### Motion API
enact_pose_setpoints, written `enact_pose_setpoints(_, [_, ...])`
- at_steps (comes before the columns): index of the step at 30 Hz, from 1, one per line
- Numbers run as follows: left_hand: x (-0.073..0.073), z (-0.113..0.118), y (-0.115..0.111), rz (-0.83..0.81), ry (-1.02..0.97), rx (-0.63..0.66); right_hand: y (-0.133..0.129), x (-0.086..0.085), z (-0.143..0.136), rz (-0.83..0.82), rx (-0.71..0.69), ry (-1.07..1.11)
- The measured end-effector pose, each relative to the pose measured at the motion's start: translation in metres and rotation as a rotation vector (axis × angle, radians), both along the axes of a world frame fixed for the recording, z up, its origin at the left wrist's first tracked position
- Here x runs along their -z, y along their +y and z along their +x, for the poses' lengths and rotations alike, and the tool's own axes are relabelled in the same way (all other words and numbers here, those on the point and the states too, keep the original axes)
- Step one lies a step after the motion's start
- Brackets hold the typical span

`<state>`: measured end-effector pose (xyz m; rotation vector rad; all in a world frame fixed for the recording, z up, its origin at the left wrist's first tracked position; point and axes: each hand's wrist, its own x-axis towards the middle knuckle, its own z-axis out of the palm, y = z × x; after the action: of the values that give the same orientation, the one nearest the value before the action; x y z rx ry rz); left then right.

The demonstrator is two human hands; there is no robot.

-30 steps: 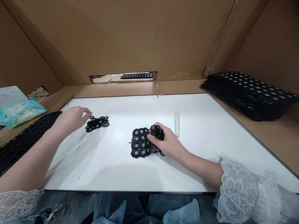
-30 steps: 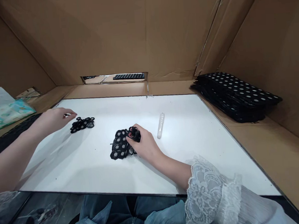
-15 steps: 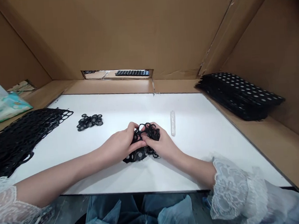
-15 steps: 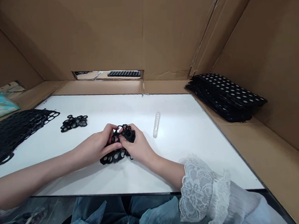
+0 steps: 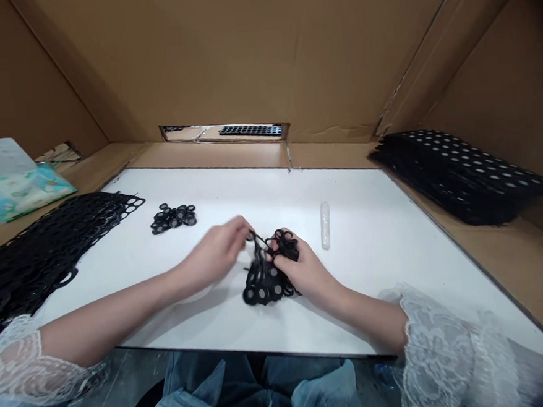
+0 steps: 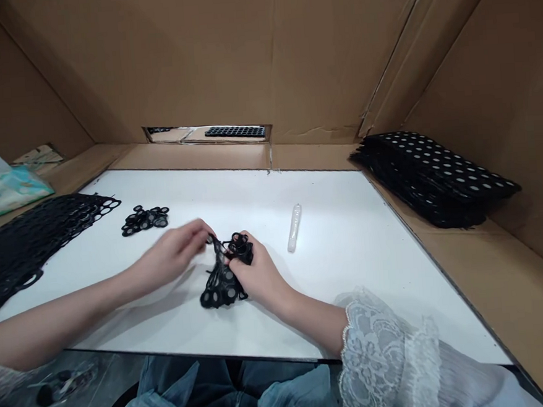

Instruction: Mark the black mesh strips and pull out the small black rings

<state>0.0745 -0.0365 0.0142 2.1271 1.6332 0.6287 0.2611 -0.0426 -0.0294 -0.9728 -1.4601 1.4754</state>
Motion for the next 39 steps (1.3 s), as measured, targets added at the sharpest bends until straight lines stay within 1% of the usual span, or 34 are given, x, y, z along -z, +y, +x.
enact_pose_setpoints(1, [-0.005,-0.015,0.006,0.097,0.049,-0.120,0.000,0.001,0.002,-0.003,0.043,-0.021])
enact_pose_setpoints(3, [-0.017,-0.052,0.020,0.205,0.177,-0.342,0.001,0.001,0.005,-0.019,0.106,-0.060])
enact_pose_setpoints(5, [-0.025,-0.087,0.030,0.244,0.268,-0.442,0.002,0.001,0.006,-0.030,0.093,-0.066])
enact_pose_setpoints(6, [-0.026,-0.100,0.033,0.249,0.329,-0.476,0.002,0.001,0.005,-0.027,0.074,-0.061])
enact_pose_setpoints(7, [-0.025,-0.110,0.035,0.247,0.375,-0.488,0.003,0.000,0.004,-0.017,0.061,-0.059])
enact_pose_setpoints(9, [-0.015,-0.120,0.036,0.226,0.443,-0.479,0.004,-0.001,0.002,0.012,0.060,-0.071])
enact_pose_setpoints(12, [0.001,-0.121,0.039,0.141,0.531,-0.400,0.006,-0.004,0.001,-0.002,0.040,-0.088])
enact_pose_setpoints(13, [0.002,-0.120,0.039,0.120,0.562,-0.392,0.006,-0.005,0.002,-0.023,0.021,-0.082])
enact_pose_setpoints(14, [0.000,-0.118,0.039,0.114,0.587,-0.410,0.006,-0.006,0.002,-0.046,0.002,-0.072])
enact_pose_setpoints(15, [-0.004,-0.116,0.038,0.129,0.600,-0.433,0.006,-0.007,0.003,-0.067,-0.012,-0.059])
enact_pose_setpoints(17, [-0.017,-0.105,0.032,0.205,0.590,-0.472,0.006,-0.008,0.003,-0.099,-0.028,-0.026])
enact_pose_setpoints(19, [-0.028,-0.085,0.021,0.266,0.549,-0.419,0.006,-0.008,0.002,-0.130,-0.033,0.012])
enact_pose_setpoints(20, [-0.031,-0.072,0.015,0.258,0.512,-0.365,0.005,-0.008,0.002,-0.141,-0.034,0.027])
enact_pose_setpoints(21, [-0.032,-0.057,0.007,0.233,0.468,-0.284,0.005,-0.007,0.002,-0.145,-0.033,0.040])
enact_pose_setpoints(23, [-0.025,-0.025,-0.007,0.090,0.374,-0.086,0.005,-0.005,0.001,-0.126,-0.025,0.043])
enact_pose_setpoints(25, [-0.012,0.003,-0.018,-0.039,0.334,0.081,0.004,-0.003,0.001,-0.069,-0.007,0.014])
enact_pose_setpoints(27, [0.002,0.021,-0.024,-0.088,0.343,0.155,0.003,-0.002,0.000,-0.011,0.007,-0.028])
enact_pose_setpoints(29, [0.011,0.029,-0.025,-0.106,0.359,0.165,0.002,-0.003,0.000,0.021,0.011,-0.051])
enact_pose_setpoints(31, [0.014,0.029,-0.025,-0.134,0.326,0.160,0.000,-0.003,-0.002,-0.009,0.005,-0.033])
enact_pose_setpoints(35, [0.013,0.024,-0.027,-0.179,0.144,0.182,-0.002,-0.004,-0.004,-0.141,-0.029,0.041])
enact_pose_setpoints(37, [0.015,0.025,-0.028,-0.194,0.054,0.176,-0.002,-0.004,-0.005,-0.147,-0.051,0.055])
enact_pose_setpoints(39, [0.019,0.026,-0.028,-0.230,-0.082,0.168,-0.001,-0.003,-0.005,-0.118,-0.068,0.040])
